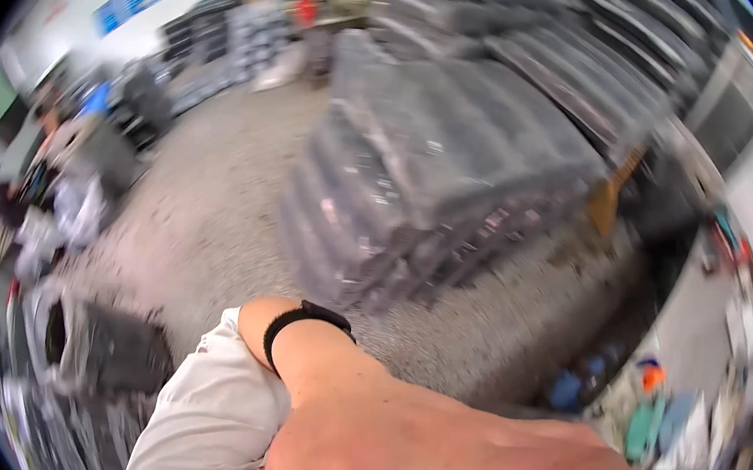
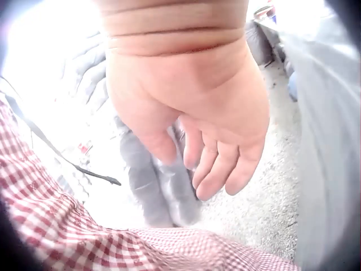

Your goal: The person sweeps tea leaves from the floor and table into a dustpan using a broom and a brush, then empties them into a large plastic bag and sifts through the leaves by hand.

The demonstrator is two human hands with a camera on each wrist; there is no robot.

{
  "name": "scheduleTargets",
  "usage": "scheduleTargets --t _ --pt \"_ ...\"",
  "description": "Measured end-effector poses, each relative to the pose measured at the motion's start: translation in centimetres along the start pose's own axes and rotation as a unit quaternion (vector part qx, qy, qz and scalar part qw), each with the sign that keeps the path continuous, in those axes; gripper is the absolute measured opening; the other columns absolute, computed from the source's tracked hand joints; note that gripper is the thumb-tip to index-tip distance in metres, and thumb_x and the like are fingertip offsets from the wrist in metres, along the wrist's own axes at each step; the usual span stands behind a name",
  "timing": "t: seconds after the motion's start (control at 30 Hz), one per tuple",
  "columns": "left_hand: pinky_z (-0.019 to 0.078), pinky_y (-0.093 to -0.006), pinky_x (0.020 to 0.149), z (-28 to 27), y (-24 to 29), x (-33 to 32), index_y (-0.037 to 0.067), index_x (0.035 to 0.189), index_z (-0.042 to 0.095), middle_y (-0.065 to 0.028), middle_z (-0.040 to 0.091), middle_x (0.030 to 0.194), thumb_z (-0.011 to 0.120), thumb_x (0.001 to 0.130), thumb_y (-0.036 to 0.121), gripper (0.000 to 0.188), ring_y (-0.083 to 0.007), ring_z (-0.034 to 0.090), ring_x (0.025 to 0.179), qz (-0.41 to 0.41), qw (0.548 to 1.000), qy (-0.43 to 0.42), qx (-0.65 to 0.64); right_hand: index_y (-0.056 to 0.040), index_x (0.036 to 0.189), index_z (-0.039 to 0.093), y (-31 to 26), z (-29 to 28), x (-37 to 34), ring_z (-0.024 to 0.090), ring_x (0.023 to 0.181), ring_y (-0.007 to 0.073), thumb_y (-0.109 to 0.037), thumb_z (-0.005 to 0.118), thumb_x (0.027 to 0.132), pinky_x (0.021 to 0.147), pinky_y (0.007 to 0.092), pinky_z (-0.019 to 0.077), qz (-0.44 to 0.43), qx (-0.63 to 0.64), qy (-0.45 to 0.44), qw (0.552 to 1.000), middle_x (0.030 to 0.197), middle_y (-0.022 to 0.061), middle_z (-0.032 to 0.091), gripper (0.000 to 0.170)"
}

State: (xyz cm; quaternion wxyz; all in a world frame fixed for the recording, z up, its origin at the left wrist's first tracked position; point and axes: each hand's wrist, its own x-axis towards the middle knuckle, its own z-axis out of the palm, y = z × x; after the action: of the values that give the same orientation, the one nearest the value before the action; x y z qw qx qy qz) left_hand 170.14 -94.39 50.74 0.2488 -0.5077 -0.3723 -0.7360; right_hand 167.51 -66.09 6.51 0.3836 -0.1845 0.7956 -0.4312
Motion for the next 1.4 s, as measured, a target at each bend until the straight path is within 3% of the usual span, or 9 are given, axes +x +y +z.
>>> scheduleTargets --t 0.13,0.37,0.43,0.57,0.63,0.73,1.03,1.3,1.4 --pt "0.0432 -0.0426 0.078 1.4 12.1 -5.2 0.002 0.085 0.058 -0.0164 0.052 0.098 0.049 0.08 0.007 0.011 -0.0271 0.054 0.09 0.012 0.986 0.037 0.163 -0.0004 0.11 0.051 -10.0 4.8 3.7 0.054 0.09 0.0213 -0.018 0.047 0.086 0.077 0.0321 0.0424 0.083 -0.002 -0.181 0.98 0.101 0.0137 0.058 0.029" --pt "0.043 -0.0367 0.083 5.8 37.4 -18.5 0.001 0.092 0.059 -0.0187 0.053 0.106 0.047 0.077 0.002 0.019 -0.026 0.053 0.1 -0.088 0.883 0.148 0.437 -0.0033 0.102 0.058 -10.1 25.8 17.8 0.062 0.081 0.0241 -0.02 0.057 0.075 0.07 0.0319 0.0482 -0.072 -0.221 -0.237 0.943 0.083 0.0135 0.064 0.033" --pt "0.0429 -0.035 0.085 6.5 44.3 -24.4 0.001 0.094 0.06 -0.0193 0.053 0.108 0.047 0.076 0.001 0.022 -0.0257 0.053 0.103 -0.187 0.776 0.235 0.555 -0.0049 0.103 0.058 -12.4 33.7 19.1 0.062 0.083 0.0249 -0.019 0.056 0.075 0.071 0.0321 0.0479 -0.1 -0.233 -0.259 0.932 0.085 0.0135 0.063 0.032" --pt "0.0429 -0.0352 0.084 8.9 53.1 -41.8 0.0 0.104 0.055 -0.0126 0.057 0.102 0.047 0.075 -0.001 0.029 -0.0252 0.055 0.097 -0.438 0.404 0.437 0.673 -0.0041 0.107 0.055 -18.9 50.4 15.6 0.06 0.076 0.0184 -0.015 0.057 0.077 0.069 0.0302 0.0472 -0.263 -0.258 -0.363 0.855 0.083 0.0101 0.063 0.032" --pt "0.0437 -0.0328 0.081 10.9 57.0 -47.3 -0.001 0.105 0.053 -0.0117 0.058 0.1 0.049 0.077 0.001 0.028 -0.0224 0.056 0.094 -0.437 0.398 0.537 0.602 -0.0043 0.108 0.055 -22.6 56.5 12.9 0.06 0.078 0.0193 -0.017 0.057 0.078 0.07 0.0311 0.0474 -0.213 -0.309 -0.421 0.826 0.086 0.01 0.063 0.032" --pt "0.0441 -0.0296 0.08 15.7 59.4 -57.2 -0.001 0.106 0.052 -0.0104 0.059 0.097 0.05 0.08 0.002 0.027 -0.0191 0.056 0.092 -0.194 0.358 0.818 0.407 -0.0057 0.109 0.055 -26.4 65.3 10.8 0.06 0.078 0.0186 -0.019 0.058 0.079 0.071 0.0317 0.0475 -0.188 -0.298 -0.562 0.748 0.089 0.009 0.063 0.033" --pt "0.0442 -0.0316 0.079 18.9 68.3 -69.9 0.003 0.116 0.045 -0.0092 0.057 0.105 0.049 0.084 0.013 0.033 -0.0182 0.055 0.096 0.078 0.203 0.929 0.301 -0.0065 0.112 0.05 -37.4 94.9 11.2 0.06 0.079 0.0166 -0.014 0.051 0.084 0.068 0.03 0.0485 -0.062 -0.309 -0.683 0.659 0.092 0.0084 0.061 0.03" --pt "0.0463 -0.0338 0.074 20.8 84.4 -78.3 0.005 0.117 0.042 -0.011 0.054 0.108 0.049 0.086 0.024 0.037 -0.0195 0.055 0.093 0.295 0.083 0.913 0.268 0.0001 0.115 0.043 -49.0 124.5 -6.5 0.058 0.082 0.0195 -0.013 0.051 0.083 0.071 0.0318 0.0482 -0.008 -0.182 -0.769 0.613 0.094 0.0116 0.057 0.035" --pt "0.0471 -0.0345 0.072 22.6 92.1 -79.7 0.002 0.117 0.041 -0.0137 0.052 0.107 0.053 0.084 0.031 0.046 -0.0201 0.055 0.09 0.25 -0.1 0.902 0.338 0.002 0.115 0.041 -46.0 137.1 -8.9 0.055 0.074 0.0175 -0.015 0.055 0.08 0.067 0.0297 0.0462 -0.135 -0.148 -0.722 0.662 0.089 0.0104 0.056 0.042"
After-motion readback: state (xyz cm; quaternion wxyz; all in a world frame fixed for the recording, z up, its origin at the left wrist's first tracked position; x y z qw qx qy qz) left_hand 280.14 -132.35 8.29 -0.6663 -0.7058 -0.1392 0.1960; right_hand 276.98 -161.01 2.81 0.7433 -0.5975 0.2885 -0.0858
